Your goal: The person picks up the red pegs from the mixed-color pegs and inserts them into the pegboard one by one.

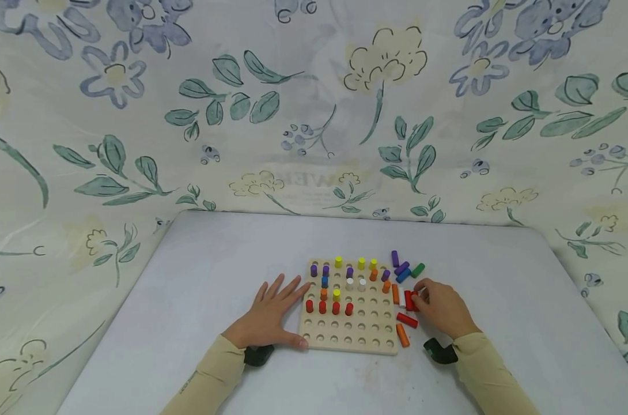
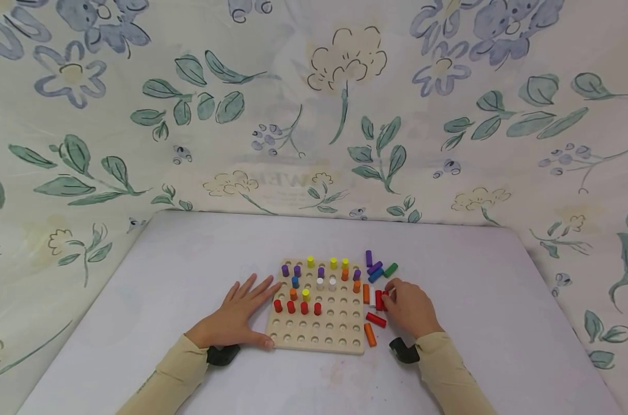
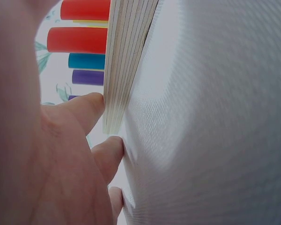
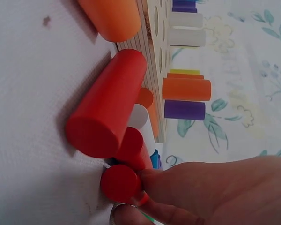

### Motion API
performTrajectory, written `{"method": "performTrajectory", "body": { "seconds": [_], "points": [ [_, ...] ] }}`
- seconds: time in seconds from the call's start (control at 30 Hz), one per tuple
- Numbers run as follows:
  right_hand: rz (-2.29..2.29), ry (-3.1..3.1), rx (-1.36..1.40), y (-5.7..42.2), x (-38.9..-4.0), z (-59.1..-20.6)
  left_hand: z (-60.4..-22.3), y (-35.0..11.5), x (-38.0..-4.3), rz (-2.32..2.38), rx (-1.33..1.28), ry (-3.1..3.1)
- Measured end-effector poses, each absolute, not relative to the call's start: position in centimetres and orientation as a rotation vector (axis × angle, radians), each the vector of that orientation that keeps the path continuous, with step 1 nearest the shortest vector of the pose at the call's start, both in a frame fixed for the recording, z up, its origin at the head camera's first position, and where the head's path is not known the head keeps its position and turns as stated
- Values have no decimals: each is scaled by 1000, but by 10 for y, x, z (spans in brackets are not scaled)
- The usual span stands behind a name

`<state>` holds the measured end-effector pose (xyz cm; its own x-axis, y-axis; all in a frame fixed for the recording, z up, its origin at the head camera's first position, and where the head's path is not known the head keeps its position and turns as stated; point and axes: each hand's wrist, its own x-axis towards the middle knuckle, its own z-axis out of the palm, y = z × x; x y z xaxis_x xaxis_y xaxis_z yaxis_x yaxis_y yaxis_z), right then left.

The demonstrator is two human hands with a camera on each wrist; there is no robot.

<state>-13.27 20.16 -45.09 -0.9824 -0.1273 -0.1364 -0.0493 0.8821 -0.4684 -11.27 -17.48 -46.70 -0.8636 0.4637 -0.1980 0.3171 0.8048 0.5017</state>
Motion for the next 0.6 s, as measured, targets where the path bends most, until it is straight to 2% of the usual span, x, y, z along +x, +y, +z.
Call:
{"method": "performTrajectory", "body": {
  "seconds": [0.6],
  "points": [
    [-776,2882,-58,201,-132,-452,-466,-175,-112,652,589,2687]
  ]
}}
